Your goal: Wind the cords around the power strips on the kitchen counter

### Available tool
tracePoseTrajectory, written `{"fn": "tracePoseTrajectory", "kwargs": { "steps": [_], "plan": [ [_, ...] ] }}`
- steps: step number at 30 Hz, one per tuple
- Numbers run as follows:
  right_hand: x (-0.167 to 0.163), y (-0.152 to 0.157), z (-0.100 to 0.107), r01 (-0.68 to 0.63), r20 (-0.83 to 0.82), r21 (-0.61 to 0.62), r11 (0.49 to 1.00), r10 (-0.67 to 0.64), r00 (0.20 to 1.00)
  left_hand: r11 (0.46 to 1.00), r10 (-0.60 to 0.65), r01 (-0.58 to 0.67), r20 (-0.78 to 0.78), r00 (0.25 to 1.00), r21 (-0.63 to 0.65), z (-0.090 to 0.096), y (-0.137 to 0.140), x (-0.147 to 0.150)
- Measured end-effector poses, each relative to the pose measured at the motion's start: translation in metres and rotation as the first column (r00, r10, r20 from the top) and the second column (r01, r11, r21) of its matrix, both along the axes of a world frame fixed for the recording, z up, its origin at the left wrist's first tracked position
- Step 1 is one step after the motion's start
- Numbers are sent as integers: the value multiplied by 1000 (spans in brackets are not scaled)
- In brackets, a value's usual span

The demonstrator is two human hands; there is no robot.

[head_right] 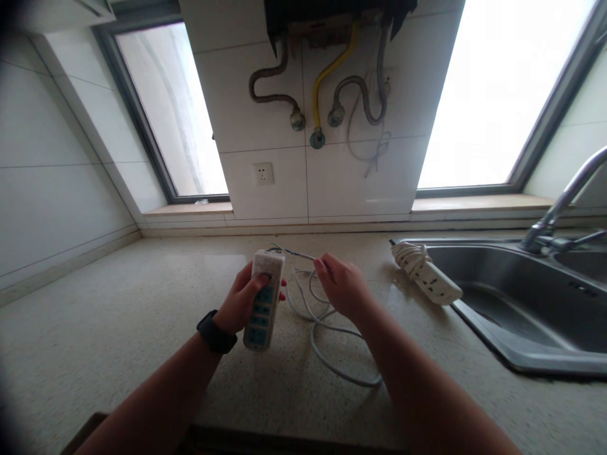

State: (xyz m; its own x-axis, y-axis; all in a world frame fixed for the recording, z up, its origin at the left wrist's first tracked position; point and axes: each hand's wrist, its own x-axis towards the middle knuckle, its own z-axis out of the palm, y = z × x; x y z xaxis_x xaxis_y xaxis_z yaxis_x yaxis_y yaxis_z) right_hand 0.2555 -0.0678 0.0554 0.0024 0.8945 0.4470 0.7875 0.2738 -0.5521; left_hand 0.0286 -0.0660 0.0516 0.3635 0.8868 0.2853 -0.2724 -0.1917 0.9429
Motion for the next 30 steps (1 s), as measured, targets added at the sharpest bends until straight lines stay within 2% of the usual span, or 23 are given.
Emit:
{"fn": "tracePoseTrajectory", "kwargs": {
  "steps": [14, 23, 26, 30],
  "plan": [
    [1, -3, 2, -20, 7, 18, 1000, 20, 1000, 1000, -1, 2, -18, 1000, 3, 3, -2, -1],
    [1, -2, 1, -18, -23, -34, 999, 18, 1000, 998, -47, 48, -40, 998, 29, 3, -1, -4],
    [2, -1, 1, -41, -71, -36, 999, 38, 997, 994, -107, 107, 5, 994, 9, -1, 0, -7],
    [2, -3, 1, -167, -159, -26, 986, 161, 974, 962, -272, 270, 39, 962, 48, -10, 2, -14]
  ]
}}
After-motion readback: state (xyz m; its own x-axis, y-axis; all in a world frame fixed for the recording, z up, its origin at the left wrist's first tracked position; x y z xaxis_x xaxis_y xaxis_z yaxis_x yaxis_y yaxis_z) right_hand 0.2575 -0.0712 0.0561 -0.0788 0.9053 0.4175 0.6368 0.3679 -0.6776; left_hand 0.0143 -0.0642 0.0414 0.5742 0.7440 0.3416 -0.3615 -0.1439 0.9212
